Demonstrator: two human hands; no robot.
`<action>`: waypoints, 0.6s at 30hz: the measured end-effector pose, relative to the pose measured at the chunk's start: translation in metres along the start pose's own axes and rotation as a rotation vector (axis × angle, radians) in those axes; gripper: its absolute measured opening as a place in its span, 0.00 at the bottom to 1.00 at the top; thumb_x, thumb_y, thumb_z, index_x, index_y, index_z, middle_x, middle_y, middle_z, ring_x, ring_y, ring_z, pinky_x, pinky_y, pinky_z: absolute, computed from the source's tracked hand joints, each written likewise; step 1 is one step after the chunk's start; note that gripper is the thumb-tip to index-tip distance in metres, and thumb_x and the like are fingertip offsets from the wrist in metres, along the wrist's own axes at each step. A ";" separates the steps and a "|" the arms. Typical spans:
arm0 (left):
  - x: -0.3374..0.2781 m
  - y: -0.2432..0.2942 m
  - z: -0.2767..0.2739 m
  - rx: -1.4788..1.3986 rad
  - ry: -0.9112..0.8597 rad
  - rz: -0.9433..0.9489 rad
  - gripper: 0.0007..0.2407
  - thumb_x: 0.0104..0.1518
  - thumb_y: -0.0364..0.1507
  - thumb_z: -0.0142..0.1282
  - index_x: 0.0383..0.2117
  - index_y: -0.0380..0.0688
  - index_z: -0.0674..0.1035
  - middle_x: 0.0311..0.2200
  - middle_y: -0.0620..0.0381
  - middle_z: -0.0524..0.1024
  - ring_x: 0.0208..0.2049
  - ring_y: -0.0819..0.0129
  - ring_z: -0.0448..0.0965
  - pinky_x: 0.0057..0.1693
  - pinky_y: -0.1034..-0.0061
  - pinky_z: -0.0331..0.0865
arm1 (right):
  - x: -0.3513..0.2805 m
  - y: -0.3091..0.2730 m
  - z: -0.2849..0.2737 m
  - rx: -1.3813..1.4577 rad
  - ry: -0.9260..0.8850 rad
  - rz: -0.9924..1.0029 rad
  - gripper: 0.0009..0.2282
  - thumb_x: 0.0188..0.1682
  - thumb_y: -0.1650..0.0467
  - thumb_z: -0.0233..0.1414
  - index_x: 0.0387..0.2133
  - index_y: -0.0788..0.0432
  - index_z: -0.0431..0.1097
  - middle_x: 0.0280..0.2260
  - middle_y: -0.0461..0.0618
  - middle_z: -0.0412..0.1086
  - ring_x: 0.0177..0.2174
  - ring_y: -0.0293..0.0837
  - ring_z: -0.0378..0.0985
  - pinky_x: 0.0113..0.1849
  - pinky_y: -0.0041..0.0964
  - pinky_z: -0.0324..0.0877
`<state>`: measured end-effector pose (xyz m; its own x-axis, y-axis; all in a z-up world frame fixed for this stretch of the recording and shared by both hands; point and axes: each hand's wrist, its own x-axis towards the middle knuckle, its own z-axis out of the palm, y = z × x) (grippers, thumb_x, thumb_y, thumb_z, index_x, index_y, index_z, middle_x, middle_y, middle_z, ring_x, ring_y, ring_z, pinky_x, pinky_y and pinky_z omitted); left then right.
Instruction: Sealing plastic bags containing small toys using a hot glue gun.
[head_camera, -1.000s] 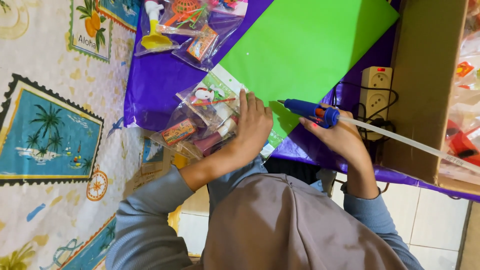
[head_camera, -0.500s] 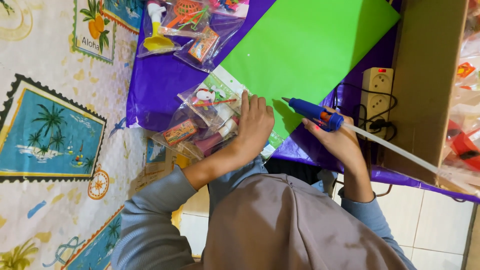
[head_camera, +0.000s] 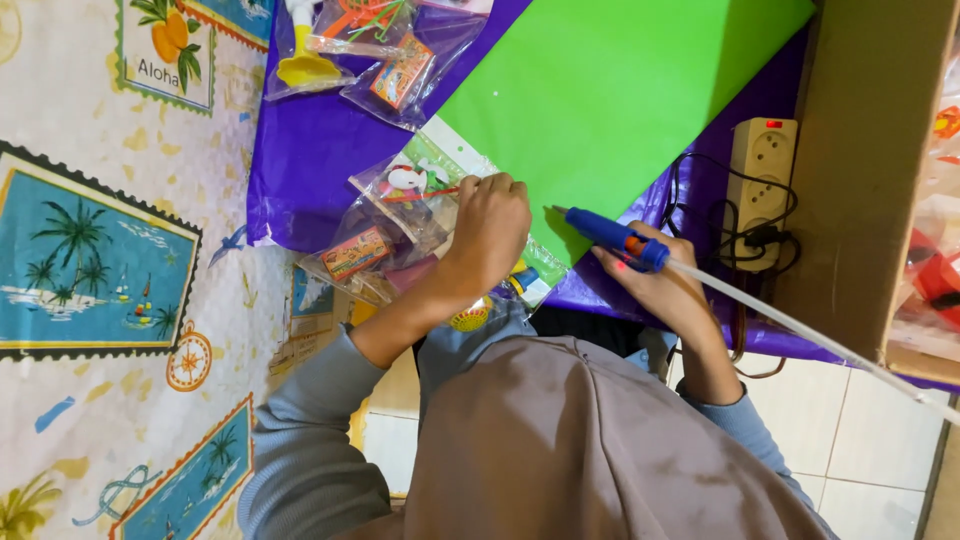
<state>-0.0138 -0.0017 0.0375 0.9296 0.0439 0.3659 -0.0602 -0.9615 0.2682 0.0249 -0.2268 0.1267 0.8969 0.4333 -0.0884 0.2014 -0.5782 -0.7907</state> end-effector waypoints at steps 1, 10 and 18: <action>0.001 -0.002 -0.001 0.001 0.000 0.001 0.04 0.48 0.17 0.53 0.22 0.40 0.77 0.22 0.55 0.71 0.30 0.55 0.77 0.49 0.57 0.66 | 0.000 0.006 0.004 0.001 0.001 0.000 0.11 0.46 0.69 0.65 0.23 0.60 0.69 0.16 0.57 0.66 0.19 0.49 0.67 0.27 0.38 0.63; 0.006 -0.006 -0.010 -0.048 -0.069 0.012 0.04 0.46 0.16 0.58 0.22 0.40 0.80 0.22 0.55 0.72 0.29 0.57 0.78 0.45 0.61 0.65 | 0.008 0.054 0.032 -0.019 -0.064 -0.023 0.11 0.41 0.65 0.68 0.23 0.51 0.71 0.16 0.47 0.69 0.19 0.46 0.73 0.27 0.34 0.67; 0.007 -0.007 -0.013 -0.065 -0.085 0.021 0.04 0.46 0.16 0.63 0.24 0.39 0.81 0.22 0.54 0.74 0.29 0.57 0.79 0.46 0.62 0.65 | 0.013 0.057 0.040 -0.009 -0.073 -0.044 0.10 0.42 0.65 0.67 0.24 0.52 0.71 0.18 0.50 0.70 0.21 0.48 0.75 0.28 0.37 0.69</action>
<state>-0.0119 0.0088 0.0501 0.9552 -0.0016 0.2960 -0.1006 -0.9422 0.3197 0.0322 -0.2267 0.0563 0.8561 0.5075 -0.0976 0.2440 -0.5633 -0.7894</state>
